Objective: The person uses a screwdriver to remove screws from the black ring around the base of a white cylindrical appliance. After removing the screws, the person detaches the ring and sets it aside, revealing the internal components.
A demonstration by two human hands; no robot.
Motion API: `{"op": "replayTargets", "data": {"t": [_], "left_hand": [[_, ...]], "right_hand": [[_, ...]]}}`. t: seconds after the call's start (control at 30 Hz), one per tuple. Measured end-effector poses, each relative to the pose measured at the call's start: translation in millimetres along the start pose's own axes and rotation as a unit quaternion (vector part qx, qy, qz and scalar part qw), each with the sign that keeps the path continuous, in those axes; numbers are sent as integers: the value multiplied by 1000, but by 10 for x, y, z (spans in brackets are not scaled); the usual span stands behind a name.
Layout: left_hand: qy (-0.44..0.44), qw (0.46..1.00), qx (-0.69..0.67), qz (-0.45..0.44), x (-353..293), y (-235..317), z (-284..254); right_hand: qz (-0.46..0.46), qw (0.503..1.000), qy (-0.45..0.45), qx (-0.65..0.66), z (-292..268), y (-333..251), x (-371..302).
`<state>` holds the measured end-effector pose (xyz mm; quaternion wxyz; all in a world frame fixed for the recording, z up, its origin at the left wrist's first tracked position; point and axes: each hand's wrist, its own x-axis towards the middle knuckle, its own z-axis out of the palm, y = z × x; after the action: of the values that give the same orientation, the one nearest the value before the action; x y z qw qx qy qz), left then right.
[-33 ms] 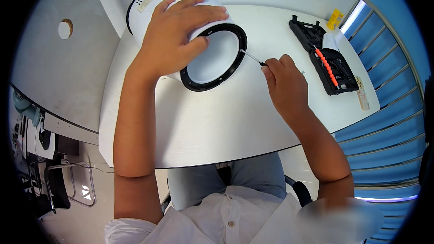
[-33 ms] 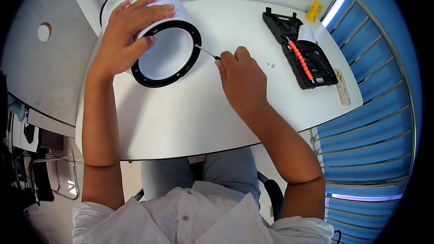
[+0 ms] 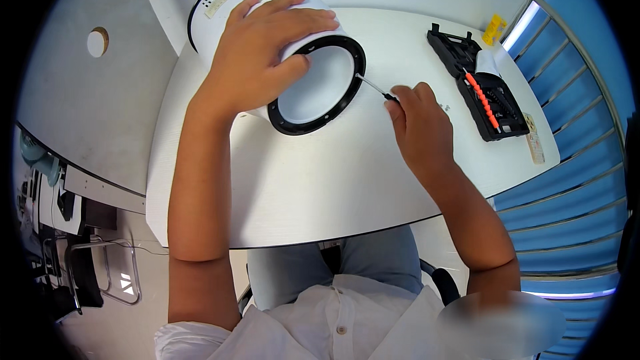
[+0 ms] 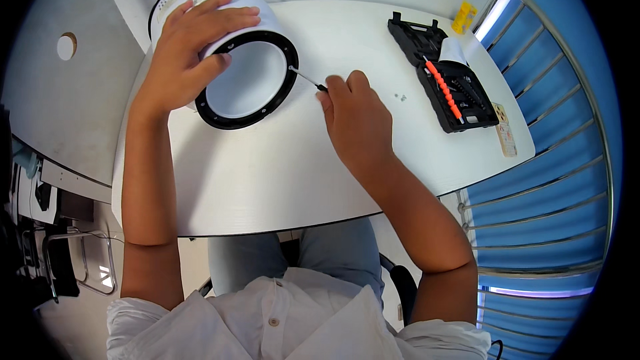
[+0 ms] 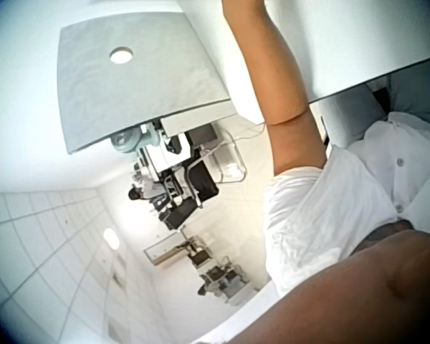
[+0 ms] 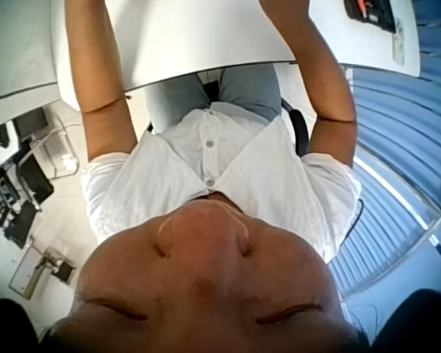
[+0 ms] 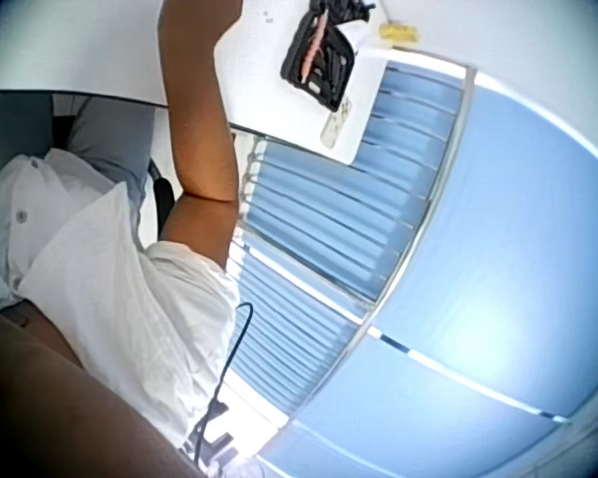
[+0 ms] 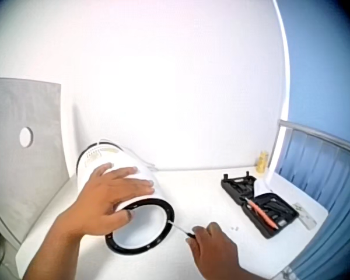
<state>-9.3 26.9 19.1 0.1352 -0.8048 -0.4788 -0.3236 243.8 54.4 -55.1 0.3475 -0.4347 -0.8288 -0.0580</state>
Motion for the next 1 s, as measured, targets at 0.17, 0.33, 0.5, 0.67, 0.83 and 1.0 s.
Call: {"op": "replayTargets", "data": {"t": [0.17, 0.33, 0.5, 0.67, 0.83, 1.0], "left_hand": [[1, 1000, 5, 4, 12, 6, 18], [-6, 1000, 20, 3, -9, -15, 2], [-7, 1000, 13, 4, -6, -30, 17], [-10, 1000, 11, -2, 0, -20, 20], [-9, 1000, 12, -8, -12, -3, 12], [-2, 1000, 15, -5, -14, -13, 27]], "right_hand": [[-38, 998, 41, 39, 56, 31, -63], [296, 861, -191, 367, -170, -30, 172], [408, 626, -255, 613, -199, 44, 168], [241, 898, -224, 293, -123, -9, 168], [78, 989, -125, 15, -91, -72, 149], [24, 999, -8, 43, -35, -76, 32]]}}
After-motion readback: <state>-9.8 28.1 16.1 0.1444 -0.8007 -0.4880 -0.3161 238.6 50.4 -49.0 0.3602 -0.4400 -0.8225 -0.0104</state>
